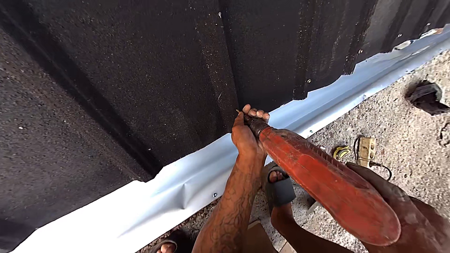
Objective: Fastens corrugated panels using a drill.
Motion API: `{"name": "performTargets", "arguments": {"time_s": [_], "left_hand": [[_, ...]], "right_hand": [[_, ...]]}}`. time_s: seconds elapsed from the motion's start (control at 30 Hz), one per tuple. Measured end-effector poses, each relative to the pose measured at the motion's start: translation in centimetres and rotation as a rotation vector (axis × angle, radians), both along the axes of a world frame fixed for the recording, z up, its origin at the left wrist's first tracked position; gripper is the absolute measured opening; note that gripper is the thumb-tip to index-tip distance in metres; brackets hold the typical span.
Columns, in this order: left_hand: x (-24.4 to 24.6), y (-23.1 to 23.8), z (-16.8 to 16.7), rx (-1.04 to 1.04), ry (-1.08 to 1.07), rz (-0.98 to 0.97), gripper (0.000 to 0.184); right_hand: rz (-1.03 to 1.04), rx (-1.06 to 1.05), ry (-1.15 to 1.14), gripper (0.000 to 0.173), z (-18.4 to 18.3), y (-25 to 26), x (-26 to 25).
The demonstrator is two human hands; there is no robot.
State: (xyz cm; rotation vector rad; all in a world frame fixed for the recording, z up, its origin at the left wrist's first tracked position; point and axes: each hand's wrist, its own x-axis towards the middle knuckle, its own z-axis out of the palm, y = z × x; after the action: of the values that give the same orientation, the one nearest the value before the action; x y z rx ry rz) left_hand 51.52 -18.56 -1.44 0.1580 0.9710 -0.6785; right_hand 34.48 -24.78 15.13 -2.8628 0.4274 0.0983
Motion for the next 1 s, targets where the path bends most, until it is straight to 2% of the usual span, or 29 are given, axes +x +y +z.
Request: {"name": "performTargets", "arguments": {"time_s": [0.43, 1.0], "left_hand": [[0.4, 0.1, -0.2, 0.023, 0.038, 0.02, 0.044], [1.3, 0.2, -0.3, -0.003, 0.122, 0.099, 0.038]], "right_hand": [[-0.003, -0.013, 0.007, 0.057, 0.3, 0.6, 0.9], [-0.084, 0.083, 0.262, 0.068, 3.2, 1.7, 4.8]]}}
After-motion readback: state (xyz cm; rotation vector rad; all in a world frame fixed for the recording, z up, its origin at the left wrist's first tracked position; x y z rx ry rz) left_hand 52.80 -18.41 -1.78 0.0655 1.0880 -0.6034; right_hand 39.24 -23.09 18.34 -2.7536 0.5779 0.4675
